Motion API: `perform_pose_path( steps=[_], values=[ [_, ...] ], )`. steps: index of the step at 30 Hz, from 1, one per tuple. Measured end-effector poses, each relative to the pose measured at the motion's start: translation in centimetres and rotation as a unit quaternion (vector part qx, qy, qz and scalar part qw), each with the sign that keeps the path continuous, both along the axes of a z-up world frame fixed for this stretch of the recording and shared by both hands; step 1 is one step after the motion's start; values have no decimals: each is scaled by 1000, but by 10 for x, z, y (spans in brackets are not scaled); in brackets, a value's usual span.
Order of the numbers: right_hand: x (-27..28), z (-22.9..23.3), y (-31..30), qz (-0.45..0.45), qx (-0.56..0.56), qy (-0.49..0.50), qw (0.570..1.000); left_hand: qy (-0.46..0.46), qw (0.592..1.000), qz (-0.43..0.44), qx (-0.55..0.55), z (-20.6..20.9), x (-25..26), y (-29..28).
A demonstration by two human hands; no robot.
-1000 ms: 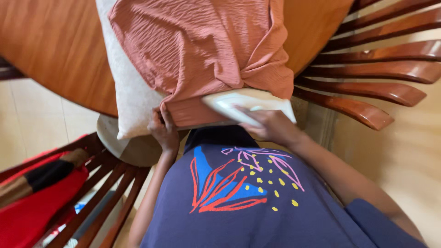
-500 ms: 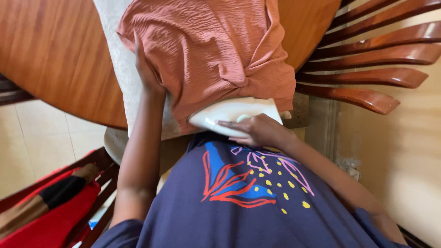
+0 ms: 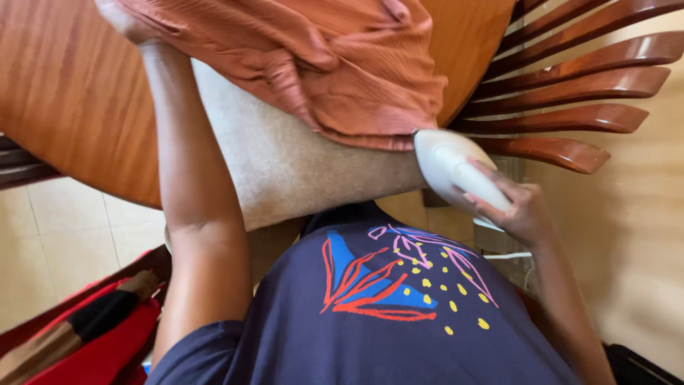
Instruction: The person places a pink top on a cushion and irons it using a white iron. They smooth the fabric with their hands and move the iron across the garment repeatedly, adjusting the cloth as needed.
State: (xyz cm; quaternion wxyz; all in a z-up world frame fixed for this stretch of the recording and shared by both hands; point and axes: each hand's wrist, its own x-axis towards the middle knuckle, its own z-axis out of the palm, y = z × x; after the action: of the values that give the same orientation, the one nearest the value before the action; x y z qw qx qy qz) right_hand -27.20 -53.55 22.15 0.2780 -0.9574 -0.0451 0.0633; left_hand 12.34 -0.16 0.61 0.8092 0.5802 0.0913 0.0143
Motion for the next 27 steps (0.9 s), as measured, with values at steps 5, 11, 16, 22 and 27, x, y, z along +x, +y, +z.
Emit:
perform_pose_path(
  steps=[5, 11, 16, 22, 27],
  values=[
    [19, 2, 7, -22, 51, -81, 995, 7, 974, 190, 120, -27, -55, 28],
    [55, 16, 14, -59, 96, -62, 992, -44, 816, 158, 554, -46, -192, -121],
    [76, 26, 18, -89, 108, -36, 990, -61, 880, 128, 454, 7, -232, -134],
    [92, 37, 26, 78, 85, -47, 992, -19, 954, 266, 136, 59, -294, -116],
    [124, 13, 52, 196, -34, 62, 978, 138, 946, 241, 166, 71, -296, -90]
  ],
)
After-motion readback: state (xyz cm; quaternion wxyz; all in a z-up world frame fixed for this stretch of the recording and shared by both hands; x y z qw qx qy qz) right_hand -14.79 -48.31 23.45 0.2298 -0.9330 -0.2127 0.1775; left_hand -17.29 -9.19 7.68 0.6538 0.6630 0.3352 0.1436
